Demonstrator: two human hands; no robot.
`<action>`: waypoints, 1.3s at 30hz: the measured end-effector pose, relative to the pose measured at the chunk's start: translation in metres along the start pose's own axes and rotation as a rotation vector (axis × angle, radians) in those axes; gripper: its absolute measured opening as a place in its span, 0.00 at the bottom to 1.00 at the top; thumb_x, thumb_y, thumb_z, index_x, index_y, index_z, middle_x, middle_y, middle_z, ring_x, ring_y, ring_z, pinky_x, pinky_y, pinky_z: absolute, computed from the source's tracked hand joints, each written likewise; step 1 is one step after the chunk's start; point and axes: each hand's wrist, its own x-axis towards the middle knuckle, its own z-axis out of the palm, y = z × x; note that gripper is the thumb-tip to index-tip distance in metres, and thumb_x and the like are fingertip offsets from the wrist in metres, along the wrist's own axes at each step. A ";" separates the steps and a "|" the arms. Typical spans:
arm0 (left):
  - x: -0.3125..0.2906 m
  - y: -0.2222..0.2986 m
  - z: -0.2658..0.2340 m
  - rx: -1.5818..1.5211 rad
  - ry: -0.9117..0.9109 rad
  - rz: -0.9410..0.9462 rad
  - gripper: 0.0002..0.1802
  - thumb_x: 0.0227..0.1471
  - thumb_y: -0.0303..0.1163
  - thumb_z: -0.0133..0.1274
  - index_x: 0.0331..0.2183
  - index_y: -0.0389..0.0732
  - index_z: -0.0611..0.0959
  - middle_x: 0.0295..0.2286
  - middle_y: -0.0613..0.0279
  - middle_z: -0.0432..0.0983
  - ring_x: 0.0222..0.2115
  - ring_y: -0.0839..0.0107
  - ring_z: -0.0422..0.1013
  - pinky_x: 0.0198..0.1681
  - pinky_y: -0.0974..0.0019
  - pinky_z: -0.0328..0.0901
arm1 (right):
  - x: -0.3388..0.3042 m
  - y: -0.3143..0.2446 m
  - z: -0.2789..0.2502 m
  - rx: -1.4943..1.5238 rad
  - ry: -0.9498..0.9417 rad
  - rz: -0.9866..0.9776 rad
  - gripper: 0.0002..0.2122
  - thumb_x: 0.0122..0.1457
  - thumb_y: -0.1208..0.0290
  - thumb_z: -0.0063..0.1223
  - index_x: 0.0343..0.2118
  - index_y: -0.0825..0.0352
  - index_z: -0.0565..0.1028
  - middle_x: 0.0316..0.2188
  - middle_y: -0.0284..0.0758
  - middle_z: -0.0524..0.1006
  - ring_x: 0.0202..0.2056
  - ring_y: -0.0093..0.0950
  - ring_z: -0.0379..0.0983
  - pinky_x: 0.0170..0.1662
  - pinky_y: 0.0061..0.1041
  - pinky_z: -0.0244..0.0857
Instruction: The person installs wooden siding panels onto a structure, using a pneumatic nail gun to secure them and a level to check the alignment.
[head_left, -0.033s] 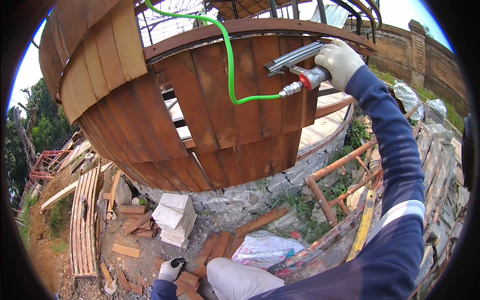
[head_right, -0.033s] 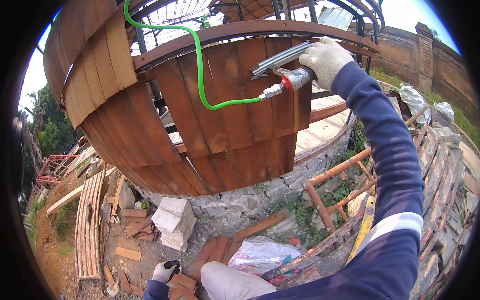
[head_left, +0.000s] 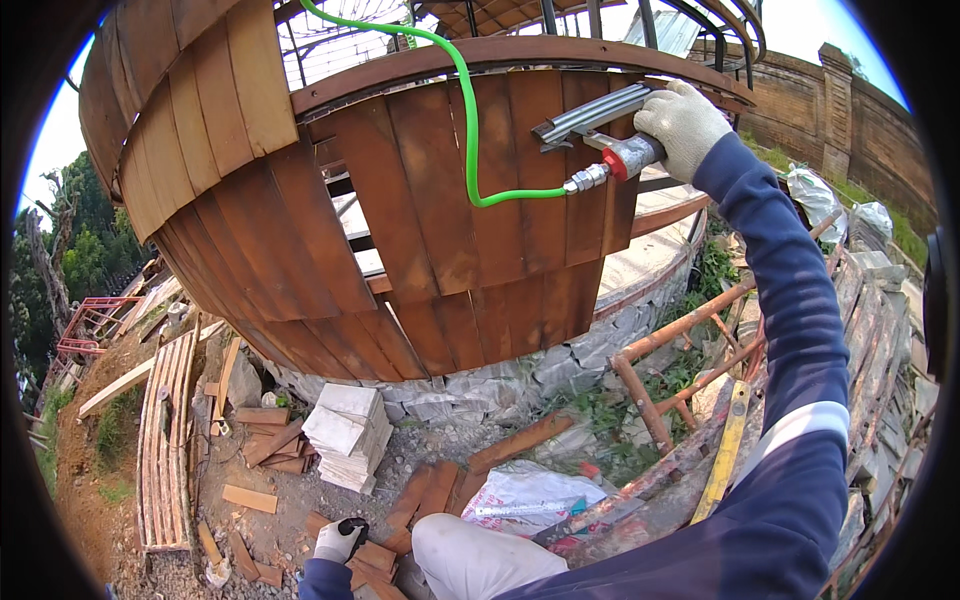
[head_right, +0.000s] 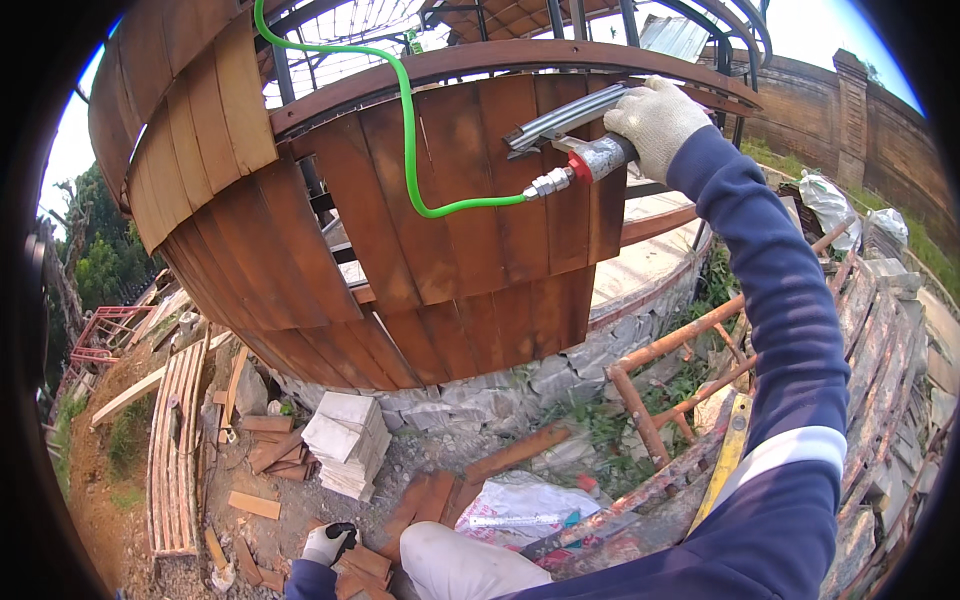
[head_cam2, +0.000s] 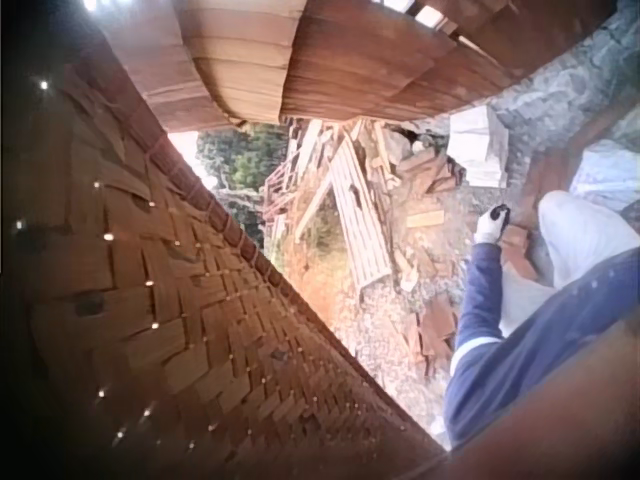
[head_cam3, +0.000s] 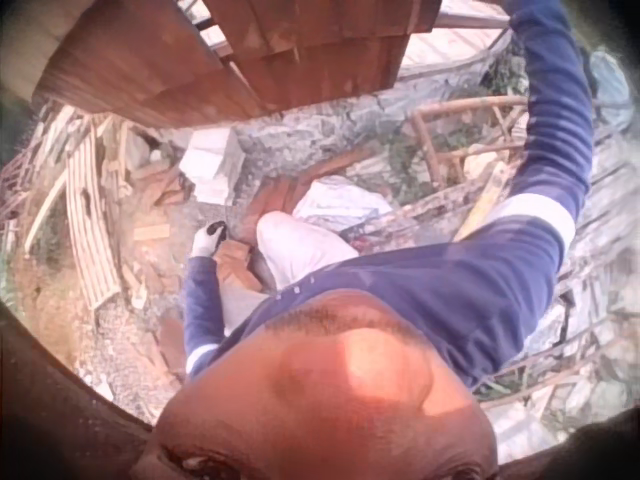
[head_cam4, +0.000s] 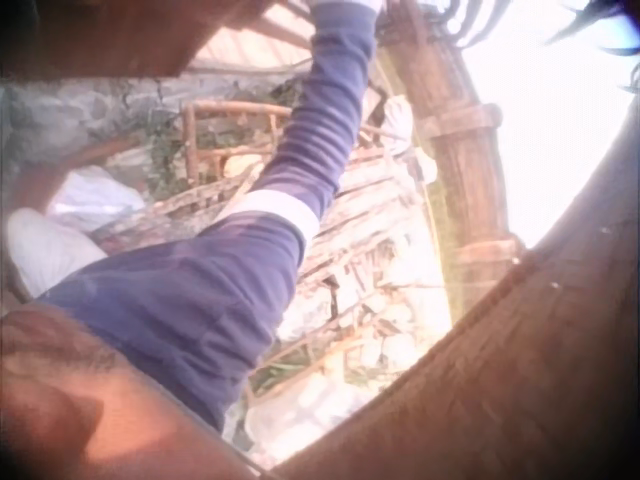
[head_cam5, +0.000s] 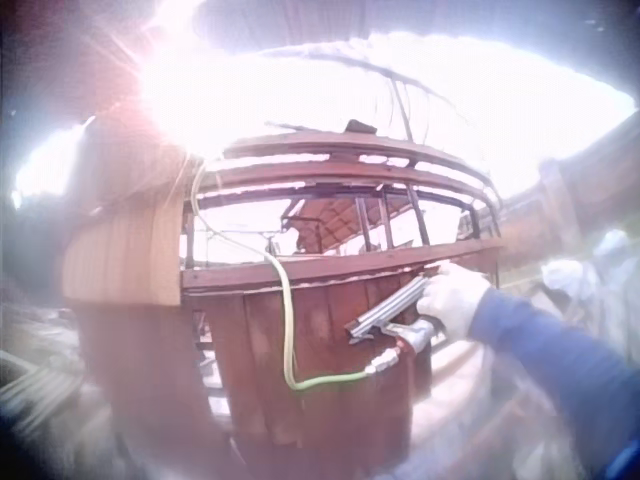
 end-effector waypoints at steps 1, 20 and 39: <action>0.005 -0.005 -0.006 0.007 -0.027 -0.009 0.13 0.58 0.33 0.58 0.43 0.40 0.88 0.27 0.63 0.85 0.25 0.77 0.77 0.32 0.69 0.72 | 0.000 -0.003 -0.003 -0.027 -0.070 0.022 0.14 0.45 0.71 0.68 0.38 0.58 0.81 0.41 0.35 0.81 0.49 0.33 0.77 0.58 0.35 0.63; -0.040 0.015 -0.002 0.257 0.001 0.099 0.16 0.58 0.35 0.59 0.46 0.40 0.86 0.32 0.58 0.85 0.31 0.71 0.80 0.38 0.65 0.73 | -0.079 -0.155 0.034 0.519 0.199 0.230 0.16 0.39 0.79 0.64 0.36 0.67 0.79 0.48 0.46 0.78 0.51 0.49 0.74 0.56 0.45 0.67; -0.084 0.025 0.001 0.245 -0.111 0.026 0.20 0.57 0.27 0.57 0.52 0.35 0.82 0.41 0.55 0.85 0.40 0.69 0.81 0.46 0.66 0.73 | -0.216 -0.641 0.109 1.599 -0.479 0.636 0.20 0.44 0.63 0.68 0.39 0.67 0.78 0.40 0.47 0.78 0.44 0.49 0.76 0.50 0.43 0.70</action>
